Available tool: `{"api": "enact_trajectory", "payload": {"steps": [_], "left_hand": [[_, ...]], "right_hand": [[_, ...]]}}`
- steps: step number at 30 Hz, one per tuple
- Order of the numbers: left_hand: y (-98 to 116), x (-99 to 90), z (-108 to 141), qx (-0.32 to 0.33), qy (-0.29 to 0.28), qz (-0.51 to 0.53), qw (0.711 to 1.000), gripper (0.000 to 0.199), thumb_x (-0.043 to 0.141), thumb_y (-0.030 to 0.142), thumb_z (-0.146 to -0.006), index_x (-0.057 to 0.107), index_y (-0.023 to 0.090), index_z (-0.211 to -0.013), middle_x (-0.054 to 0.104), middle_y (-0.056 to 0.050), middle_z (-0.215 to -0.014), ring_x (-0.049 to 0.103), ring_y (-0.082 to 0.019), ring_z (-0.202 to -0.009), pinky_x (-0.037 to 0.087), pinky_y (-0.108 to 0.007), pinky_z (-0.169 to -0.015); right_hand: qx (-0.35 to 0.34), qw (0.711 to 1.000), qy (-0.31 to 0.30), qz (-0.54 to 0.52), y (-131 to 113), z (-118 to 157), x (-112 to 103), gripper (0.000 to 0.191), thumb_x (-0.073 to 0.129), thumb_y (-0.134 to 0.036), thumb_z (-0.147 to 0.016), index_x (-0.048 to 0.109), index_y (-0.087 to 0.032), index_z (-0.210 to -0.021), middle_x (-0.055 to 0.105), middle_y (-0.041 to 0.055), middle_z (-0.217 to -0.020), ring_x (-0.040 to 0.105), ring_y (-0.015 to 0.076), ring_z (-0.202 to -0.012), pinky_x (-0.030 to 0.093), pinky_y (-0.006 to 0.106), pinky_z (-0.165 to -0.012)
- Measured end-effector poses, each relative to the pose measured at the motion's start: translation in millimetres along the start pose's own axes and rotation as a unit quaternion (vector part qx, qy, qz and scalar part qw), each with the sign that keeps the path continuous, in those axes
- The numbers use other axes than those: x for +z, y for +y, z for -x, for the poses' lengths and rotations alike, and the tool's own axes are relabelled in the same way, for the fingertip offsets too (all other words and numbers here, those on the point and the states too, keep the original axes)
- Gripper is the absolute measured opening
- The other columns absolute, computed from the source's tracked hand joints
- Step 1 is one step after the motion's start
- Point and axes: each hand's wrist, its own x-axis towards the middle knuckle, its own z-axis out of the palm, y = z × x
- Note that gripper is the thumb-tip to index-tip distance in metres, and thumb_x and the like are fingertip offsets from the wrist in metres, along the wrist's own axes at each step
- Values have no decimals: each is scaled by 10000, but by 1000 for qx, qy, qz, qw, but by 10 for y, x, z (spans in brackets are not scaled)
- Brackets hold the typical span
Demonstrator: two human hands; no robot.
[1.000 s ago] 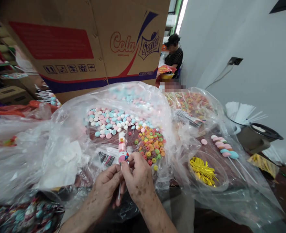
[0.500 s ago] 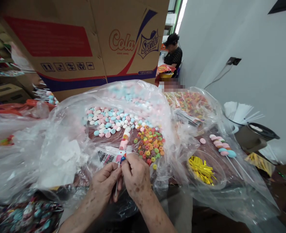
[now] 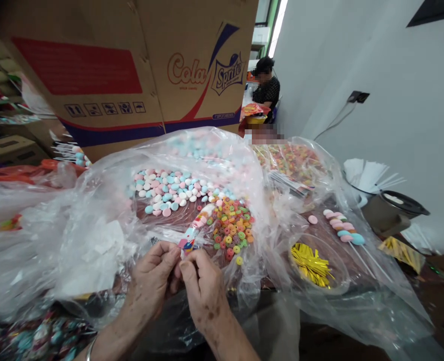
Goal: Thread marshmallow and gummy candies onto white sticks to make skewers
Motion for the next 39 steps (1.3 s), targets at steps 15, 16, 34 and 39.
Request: {"api": "enact_trajectory", "payload": {"steps": [15,16,34,39], "left_hand": [[349,-422,184,383,-4,-351,855,251,496,145,-965,552,221,-1198,679,-36,-979,665,-175,-867,526,-279,-819],[512,-468,143,414,-13,-389,823,290,517,134,-950,547,209,-1229,666,-65,-1071,646,-201,-984,503,-312,-902],[652,-376,-293,-47,-336,-258,905,207,710,362,-815,613,196,-891,673,0,-781,629,-176,-690,486,-258,-616],[495,-392,-207,84,-281,-357,887,252,701,405,-838,654,203,-983,687,3,-776,581,-162,-667,445,-248,-605]], "right_hand": [[88,987,-123,-52,-64,-78,-248,367,432,-483,-971,546,-191,-780,600,11,-729,559,145,-670,436,250,-620],[106,977,-177,-46,-91,-82,-283,348,438,-461,-970,540,-192,-774,587,1,-707,551,135,-633,426,239,-585],[-291,867,120,385,-447,-259,-673,134,513,-193,-954,631,-178,-892,663,79,-872,556,233,-872,432,404,-848],[-318,847,81,419,-458,-221,-575,182,530,-155,-928,657,-132,-1056,678,128,-1052,540,283,-994,409,462,-923]]}}
